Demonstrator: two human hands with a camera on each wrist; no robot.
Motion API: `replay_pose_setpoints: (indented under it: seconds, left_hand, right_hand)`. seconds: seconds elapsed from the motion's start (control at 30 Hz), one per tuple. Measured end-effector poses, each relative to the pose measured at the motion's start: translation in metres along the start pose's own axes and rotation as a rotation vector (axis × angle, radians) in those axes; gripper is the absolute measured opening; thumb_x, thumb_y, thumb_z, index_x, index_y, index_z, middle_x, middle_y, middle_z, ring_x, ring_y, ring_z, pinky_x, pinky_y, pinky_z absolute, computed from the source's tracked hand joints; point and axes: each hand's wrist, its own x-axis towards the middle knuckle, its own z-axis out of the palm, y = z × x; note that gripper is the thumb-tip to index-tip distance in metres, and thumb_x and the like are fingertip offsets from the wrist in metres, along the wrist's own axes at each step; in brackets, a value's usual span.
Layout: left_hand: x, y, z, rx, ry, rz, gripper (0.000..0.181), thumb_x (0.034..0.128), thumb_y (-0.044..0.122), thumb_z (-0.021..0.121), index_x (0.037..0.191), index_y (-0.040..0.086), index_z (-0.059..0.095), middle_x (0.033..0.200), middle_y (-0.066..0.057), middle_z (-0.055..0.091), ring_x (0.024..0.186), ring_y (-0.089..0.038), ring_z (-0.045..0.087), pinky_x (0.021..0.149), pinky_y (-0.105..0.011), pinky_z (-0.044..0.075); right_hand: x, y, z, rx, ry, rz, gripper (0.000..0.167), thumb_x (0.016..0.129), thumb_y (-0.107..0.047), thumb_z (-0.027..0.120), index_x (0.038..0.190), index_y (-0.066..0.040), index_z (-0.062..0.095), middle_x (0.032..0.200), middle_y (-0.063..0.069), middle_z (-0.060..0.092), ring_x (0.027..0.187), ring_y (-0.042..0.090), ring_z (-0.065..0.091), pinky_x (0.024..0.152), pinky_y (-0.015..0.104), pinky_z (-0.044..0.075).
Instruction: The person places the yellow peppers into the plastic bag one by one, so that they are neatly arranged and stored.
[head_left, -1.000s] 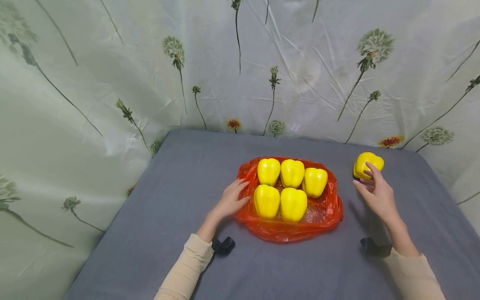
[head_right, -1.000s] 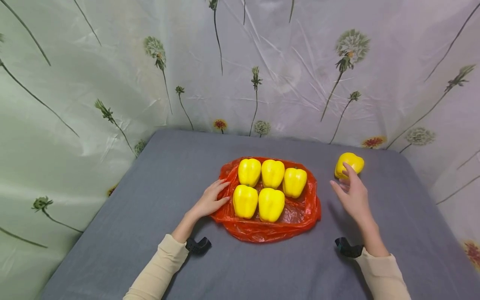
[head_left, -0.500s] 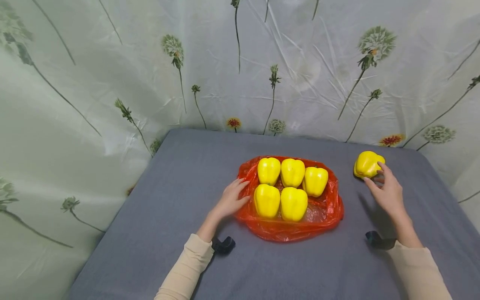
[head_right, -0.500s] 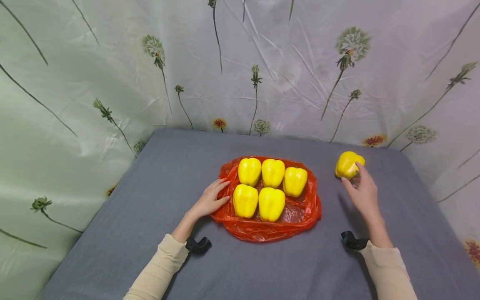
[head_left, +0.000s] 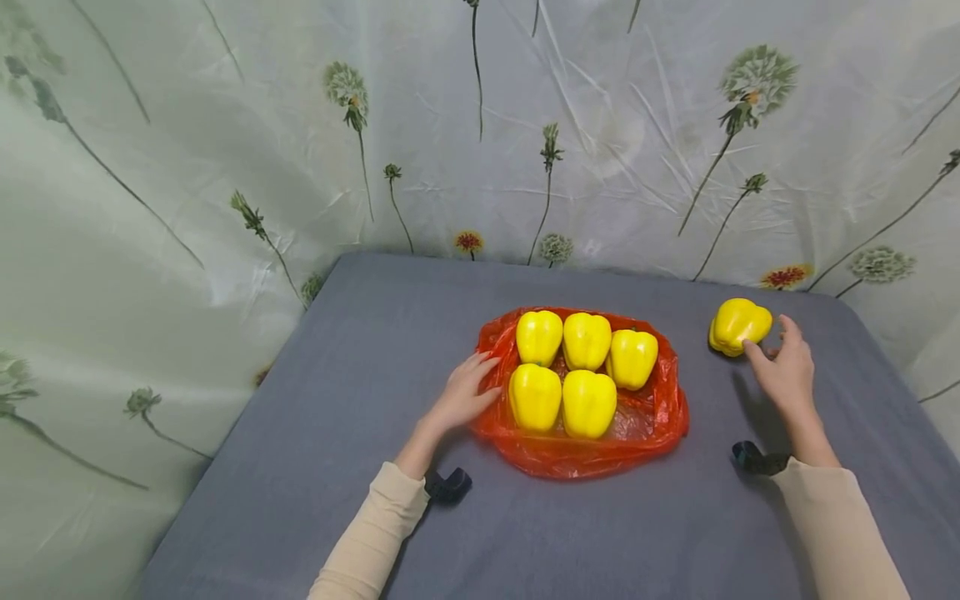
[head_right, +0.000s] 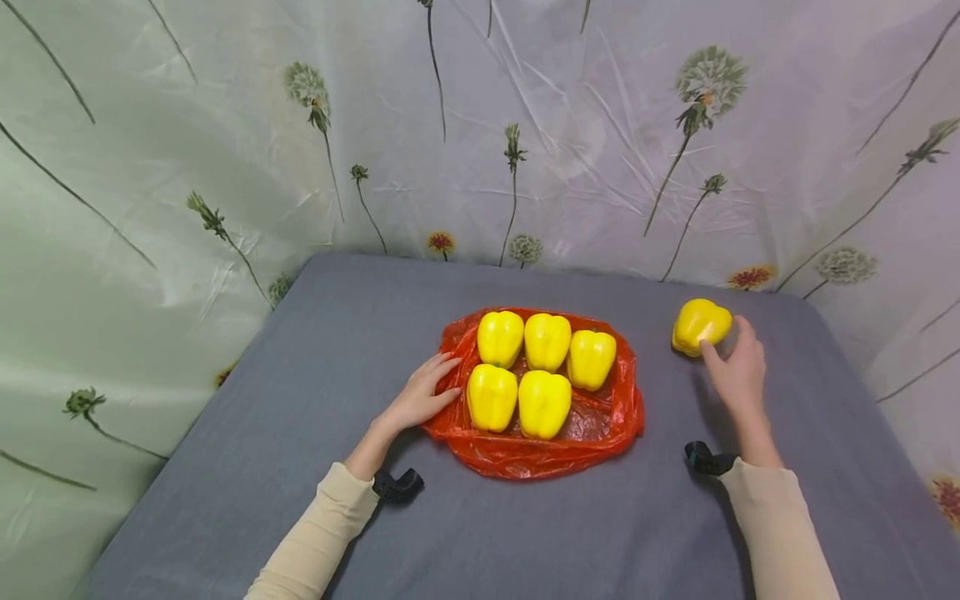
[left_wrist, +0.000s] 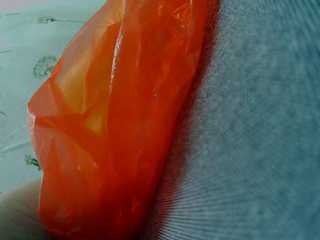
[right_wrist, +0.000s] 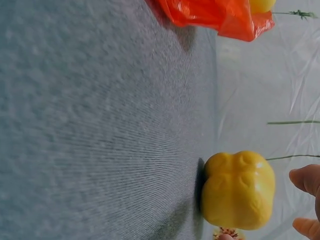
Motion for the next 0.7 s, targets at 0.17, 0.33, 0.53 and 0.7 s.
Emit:
replay_pose_setpoints:
  seconds: [0.17,0.33,0.53,0.7]
  left_hand:
    - [0.0,0.002,-0.001,-0.009,0.0,-0.003,0.054,0.0916,0.025,0.055,0.14,0.006,0.042,0.149,-0.016,0.038,0.143,-0.034,0.026,0.117,-0.053,0.02]
    - [-0.001,0.001,-0.002,-0.004,-0.013,-0.006,0.054,0.0914,0.025,0.055,0.14,0.006,0.042,0.149,-0.016,0.037,0.143,-0.034,0.026,0.117,-0.053,0.02]
    - [0.0,0.0,-0.001,-0.01,-0.011,-0.003,0.054,0.0918,0.025,0.055,0.14,0.005,0.042,0.15,-0.017,0.036,0.143,-0.035,0.026,0.117,-0.053,0.02]
    - [0.0,0.0,0.0,-0.02,-0.003,0.003,0.053,0.0913,0.023,0.055,0.14,0.004,0.042,0.15,-0.017,0.036,0.143,-0.035,0.025,0.117,-0.054,0.02]
  right_hand:
    - [0.013,0.006,0.002,0.035,-0.071,0.098,0.069,0.098,-0.029,0.036,0.148,0.004,0.002,0.145,0.041,0.018,0.125,0.055,0.034,0.101,0.064,0.031]
    - [0.024,0.011,0.01,0.083,-0.132,0.226,0.069,0.098,-0.033,0.026,0.149,0.001,-0.005,0.152,0.034,0.007,0.139,0.051,0.016,0.112,0.061,0.02]
    - [0.032,0.012,0.012,0.109,-0.138,0.255,0.068,0.098,-0.035,0.023,0.149,0.0,-0.006,0.154,0.032,0.003,0.141,0.049,0.012,0.114,0.059,0.017]
    - [0.035,0.012,0.01,0.116,-0.148,0.234,0.069,0.098,-0.036,0.024,0.149,-0.001,-0.006,0.153,0.032,0.003,0.141,0.05,0.011,0.114,0.06,0.016]
